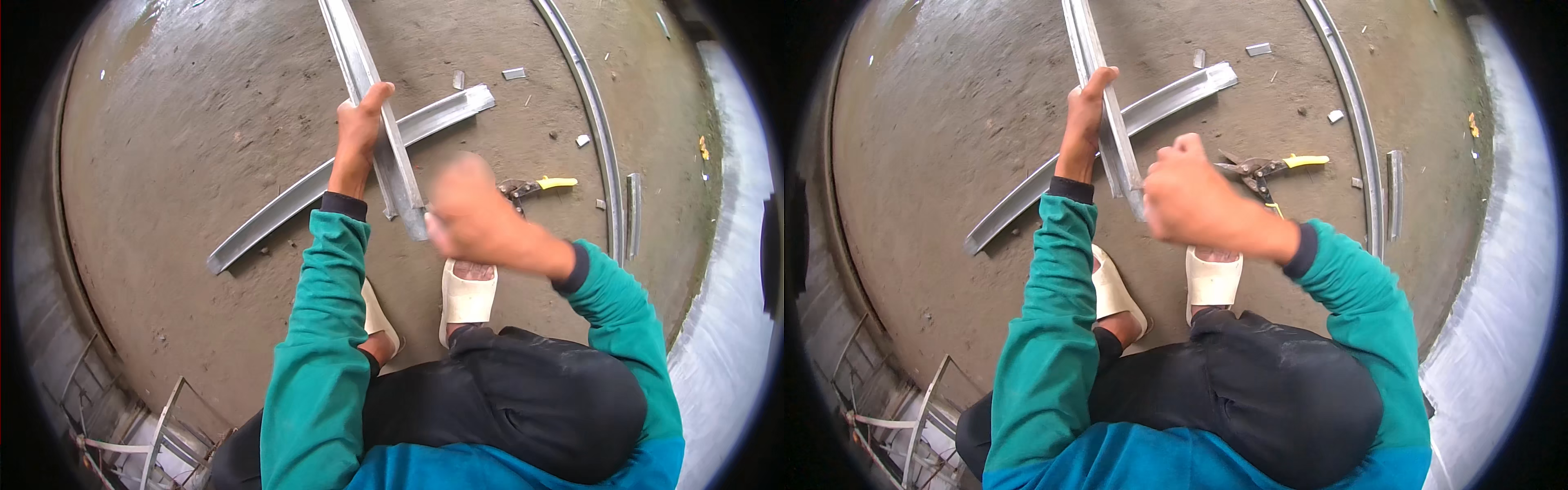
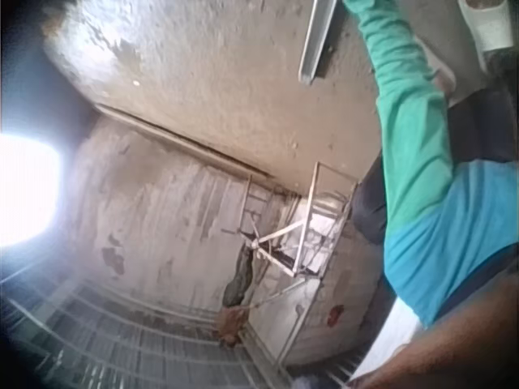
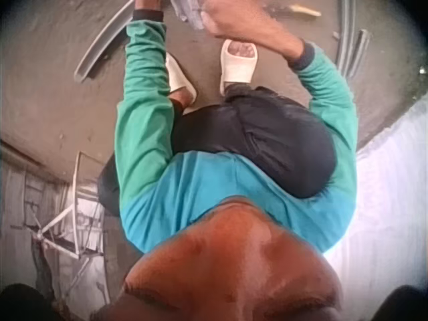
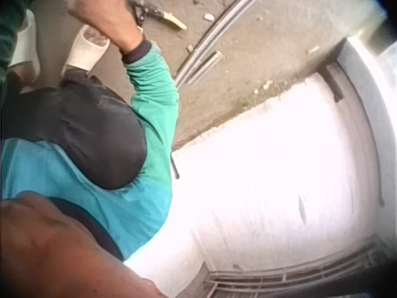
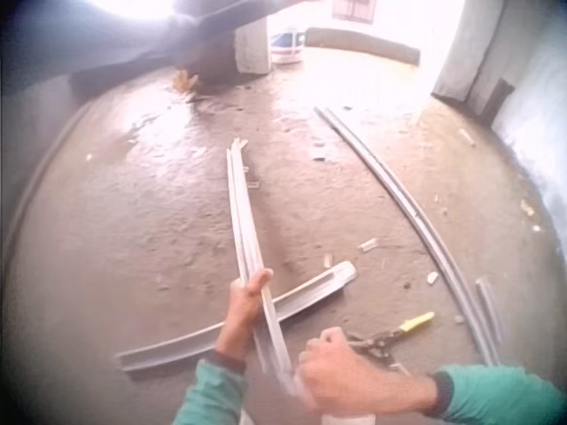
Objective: The person trims and cuts metal studs using snips. They hold a stud with one hand while using the tool to cut through the metal flanges, then pick up and begin cutting a longer metal stud.
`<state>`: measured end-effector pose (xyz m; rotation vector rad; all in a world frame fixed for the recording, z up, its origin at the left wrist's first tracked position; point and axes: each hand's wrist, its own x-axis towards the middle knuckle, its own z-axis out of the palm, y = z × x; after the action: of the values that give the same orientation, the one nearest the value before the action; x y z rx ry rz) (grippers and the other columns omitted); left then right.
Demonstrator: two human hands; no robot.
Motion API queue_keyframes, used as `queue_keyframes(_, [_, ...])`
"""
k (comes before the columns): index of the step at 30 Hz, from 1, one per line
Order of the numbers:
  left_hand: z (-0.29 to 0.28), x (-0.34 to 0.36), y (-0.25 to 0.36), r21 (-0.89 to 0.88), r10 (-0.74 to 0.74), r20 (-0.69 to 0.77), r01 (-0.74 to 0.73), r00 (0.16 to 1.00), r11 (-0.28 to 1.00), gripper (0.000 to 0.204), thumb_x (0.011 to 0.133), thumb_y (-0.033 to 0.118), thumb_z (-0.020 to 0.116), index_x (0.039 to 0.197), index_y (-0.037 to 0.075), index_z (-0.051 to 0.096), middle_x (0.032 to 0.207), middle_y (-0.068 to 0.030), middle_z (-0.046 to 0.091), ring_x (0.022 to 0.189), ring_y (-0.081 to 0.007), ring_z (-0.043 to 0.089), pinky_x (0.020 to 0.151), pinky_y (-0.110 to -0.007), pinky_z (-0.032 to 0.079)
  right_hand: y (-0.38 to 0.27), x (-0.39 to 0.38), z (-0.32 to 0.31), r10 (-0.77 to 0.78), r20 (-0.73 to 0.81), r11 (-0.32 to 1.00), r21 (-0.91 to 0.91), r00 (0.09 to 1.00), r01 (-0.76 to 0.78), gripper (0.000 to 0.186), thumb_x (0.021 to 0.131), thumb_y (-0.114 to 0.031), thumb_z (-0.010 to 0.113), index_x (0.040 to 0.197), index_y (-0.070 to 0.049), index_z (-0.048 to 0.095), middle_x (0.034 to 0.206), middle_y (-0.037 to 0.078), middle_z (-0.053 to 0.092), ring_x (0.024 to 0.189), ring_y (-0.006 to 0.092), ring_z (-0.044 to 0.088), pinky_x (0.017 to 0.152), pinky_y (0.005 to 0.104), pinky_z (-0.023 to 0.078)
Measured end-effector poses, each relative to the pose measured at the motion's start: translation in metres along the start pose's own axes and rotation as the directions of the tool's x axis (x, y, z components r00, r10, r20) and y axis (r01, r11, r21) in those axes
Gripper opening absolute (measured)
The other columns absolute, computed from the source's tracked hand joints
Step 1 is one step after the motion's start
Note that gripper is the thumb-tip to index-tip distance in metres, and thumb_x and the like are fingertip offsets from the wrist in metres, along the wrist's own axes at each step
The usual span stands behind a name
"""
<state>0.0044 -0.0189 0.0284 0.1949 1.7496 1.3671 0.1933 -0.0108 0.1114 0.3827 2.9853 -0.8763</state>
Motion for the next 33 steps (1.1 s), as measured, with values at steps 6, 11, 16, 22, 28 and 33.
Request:
queue_keyframes(6, [0.011,0.012,-0.002,-0.374,-0.02,0.201,0.095,0.979,0.923,0.032,0.082,0.037,0.066,0.079,0.015,0.043,0.051,0.0041,0.038,0.04,-0.0095,0.039,0.037,-0.027,0.034,0.074,-0.008,0.033,-0.03,0.154,0.337,0.932,0.988,-0.135,0.035,0.092,-0.027,0.063,0.072,0.002,0.061,0.07,0.007,0.055,0.069,0.0173,0.048,0.064,0.0326,0.039])
queue_keyframes(11, [-0.002,0.004,0.006,-0.451,-0.071,0.276,0.195,0.959,0.871,0.034,0.083,0.036,0.065,0.074,0.017,0.038,0.049,0.0051,0.035,0.037,-0.0077,0.036,0.034,-0.024,0.031,0.058,0.006,0.014,-0.092,0.168,0.585,0.806,0.982,-0.083,0.043,0.09,-0.031,0.064,0.068,0.005,0.057,0.062,0.01,0.053,0.066,0.0211,0.046,0.063,0.037,0.037])
queue_keyframes(16, [0.009,0.009,0.001,-0.107,0.037,0.023,-0.035,0.999,0.994,0.033,0.078,0.037,0.07,0.084,0.006,0.06,0.062,0.0022,0.047,0.05,-0.0096,0.047,0.045,-0.028,0.038,-0.015,0.008,-0.038,0.139,0.147,0.986,-0.109,0.979,-0.123,0.021,0.075,-0.022,0.068,0.066,-0.003,0.07,0.062,0.009,0.062,0.076,0.025,0.056,0.08,0.0454,0.038])
queue_keyframes(22, [-0.001,0.008,-0.019,0.132,0.103,0.019,-0.105,0.994,0.986,0.037,0.077,0.037,0.071,0.082,0.001,0.063,0.072,-0.0013,0.055,0.058,-0.0113,0.049,0.052,-0.03,0.038,-0.031,0.013,0.009,-0.039,0.169,0.845,-0.52,0.985,0.122,0.017,0.064,-0.021,0.068,0.058,-0.005,0.067,0.061,0.01,0.062,0.077,0.0273,0.055,0.088,0.047,0.035])
queue_keyframes(28, [-0.002,0.013,-0.008,0.027,0.006,0.057,-0.008,0.998,1.0,0.037,0.075,0.033,0.072,0.085,-0.002,0.065,0.079,-0.0015,0.056,0.07,-0.0132,0.049,0.063,-0.03,0.041,0.055,-0.014,0.019,-0.038,-0.034,0.799,0.6,0.999,0.051,0.02,0.084,-0.014,0.063,0.071,0.001,0.062,0.077,0.01,0.062,0.082,0.0255,0.057,0.081,0.0382,0.043])
queue_keyframes(33, [0.009,0.0,-0.003,-0.079,-0.065,0.127,0.075,0.99,0.994,0.033,0.075,0.034,0.072,0.082,0.004,0.061,0.073,-0.001,0.052,0.061,-0.0129,0.049,0.056,-0.03,0.04,0.062,-0.024,0.036,0.088,0.103,0.61,0.781,0.991,-0.135,0.027,0.085,-0.022,0.066,0.081,0.005,0.067,0.083,0.015,0.067,0.082,0.0268,0.062,0.077,0.0369,0.046])
